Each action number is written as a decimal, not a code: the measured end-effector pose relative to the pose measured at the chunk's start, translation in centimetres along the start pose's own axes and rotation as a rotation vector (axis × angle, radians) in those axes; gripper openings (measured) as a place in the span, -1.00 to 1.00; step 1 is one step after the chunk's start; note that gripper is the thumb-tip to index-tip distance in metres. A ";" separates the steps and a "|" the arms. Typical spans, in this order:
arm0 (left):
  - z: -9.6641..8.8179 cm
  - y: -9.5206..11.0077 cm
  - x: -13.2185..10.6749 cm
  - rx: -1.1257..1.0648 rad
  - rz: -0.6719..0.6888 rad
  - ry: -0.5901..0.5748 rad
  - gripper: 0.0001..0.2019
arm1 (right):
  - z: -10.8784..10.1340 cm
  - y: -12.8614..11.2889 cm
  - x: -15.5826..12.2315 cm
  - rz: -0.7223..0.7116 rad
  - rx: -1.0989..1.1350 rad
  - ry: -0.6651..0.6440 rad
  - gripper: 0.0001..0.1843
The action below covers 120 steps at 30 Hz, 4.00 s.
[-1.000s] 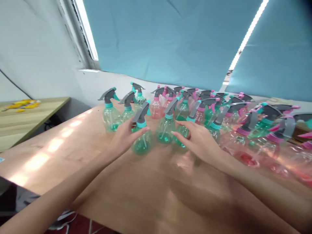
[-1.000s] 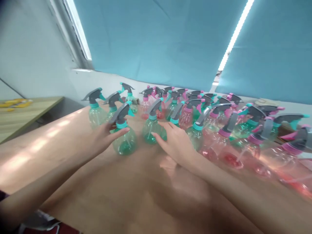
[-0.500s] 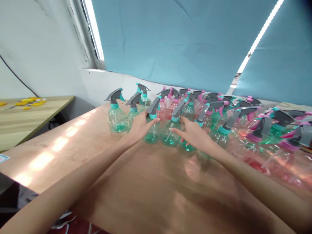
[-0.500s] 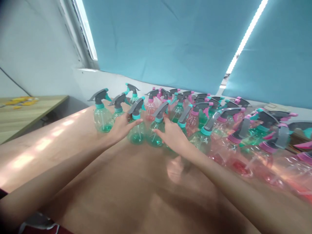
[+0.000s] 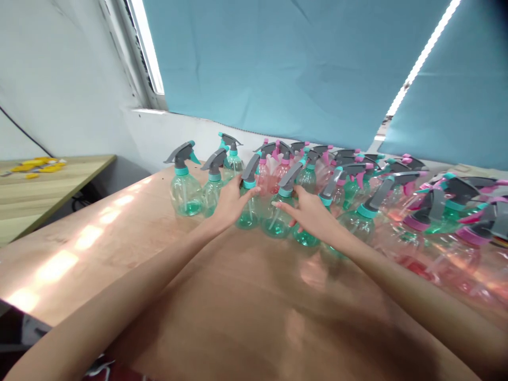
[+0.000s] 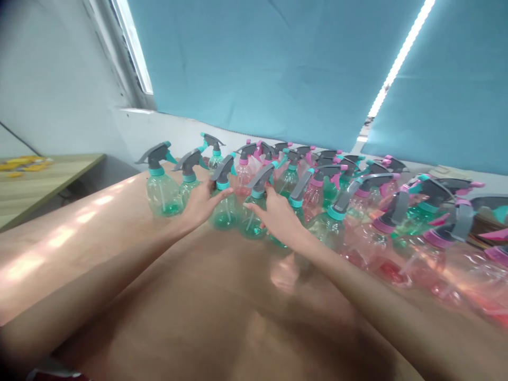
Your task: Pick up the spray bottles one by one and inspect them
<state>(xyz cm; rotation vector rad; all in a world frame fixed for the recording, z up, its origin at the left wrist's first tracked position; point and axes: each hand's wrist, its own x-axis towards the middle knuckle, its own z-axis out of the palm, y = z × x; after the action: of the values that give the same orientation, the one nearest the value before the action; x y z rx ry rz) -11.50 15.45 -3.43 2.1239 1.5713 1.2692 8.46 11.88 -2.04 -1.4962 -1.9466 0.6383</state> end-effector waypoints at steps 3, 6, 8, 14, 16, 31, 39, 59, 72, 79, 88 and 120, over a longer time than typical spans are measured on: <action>0.1 -0.2 0.0 -0.001 -0.003 0.004 -0.76 | 0.1 0.1 0.2 -0.001 0.010 0.003 -0.44; 0.3 -0.4 0.1 -0.004 -0.010 0.012 -0.76 | 0.1 0.2 0.4 0.003 0.016 0.009 -0.52; 0.4 -0.5 0.2 -0.007 -0.020 0.016 -0.74 | 0.1 0.2 0.4 0.002 0.018 0.008 -0.56; -0.2 0.5 -0.6 -0.070 -0.019 -0.005 -0.37 | -0.1 0.2 0.2 -0.017 0.031 -0.007 -0.52; -0.9 1.0 -1.8 -0.080 -0.020 -0.017 -0.29 | -0.2 0.2 0.1 -0.031 0.033 -0.015 -0.48; -1.8 7.5 -8.6 -0.263 -0.059 -0.276 -0.18 | -0.6 0.4 -6.7 -0.343 -0.090 0.002 -0.71; 2.1 13.8 -10.0 -0.506 0.085 -0.401 -0.60 | -2.5 2.8 -12.2 -0.419 -0.029 -0.011 -0.84; 8.6 16.2 -7.3 -0.597 0.109 -0.464 -0.76 | -5.4 14.6 -14.8 -0.366 -0.188 -0.244 -0.23; 8.8 16.8 -5.8 -0.585 0.166 -0.555 -0.84 | -5.7 14.5 -14.7 -0.295 -0.115 -0.280 -0.20; 8.8 16.8 -5.8 -0.580 0.174 -0.561 -0.87 | -5.9 14.6 -14.6 -0.308 -0.097 -0.290 -0.25; 8.9 16.6 -5.9 -0.776 0.141 -0.696 -0.60 | -5.9 14.5 -14.6 -0.299 -0.136 -0.304 -0.27; 8.2 17.0 -5.8 -0.638 0.112 -0.649 -0.80 | -6.2 14.6 -15.2 -0.241 -0.176 -0.351 -0.16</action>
<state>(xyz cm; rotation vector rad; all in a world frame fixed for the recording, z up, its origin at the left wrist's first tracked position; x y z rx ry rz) 5.61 6.07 -0.95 1.9142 0.6732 0.8126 25.71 0.97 -10.20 -1.2845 -2.4624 0.6707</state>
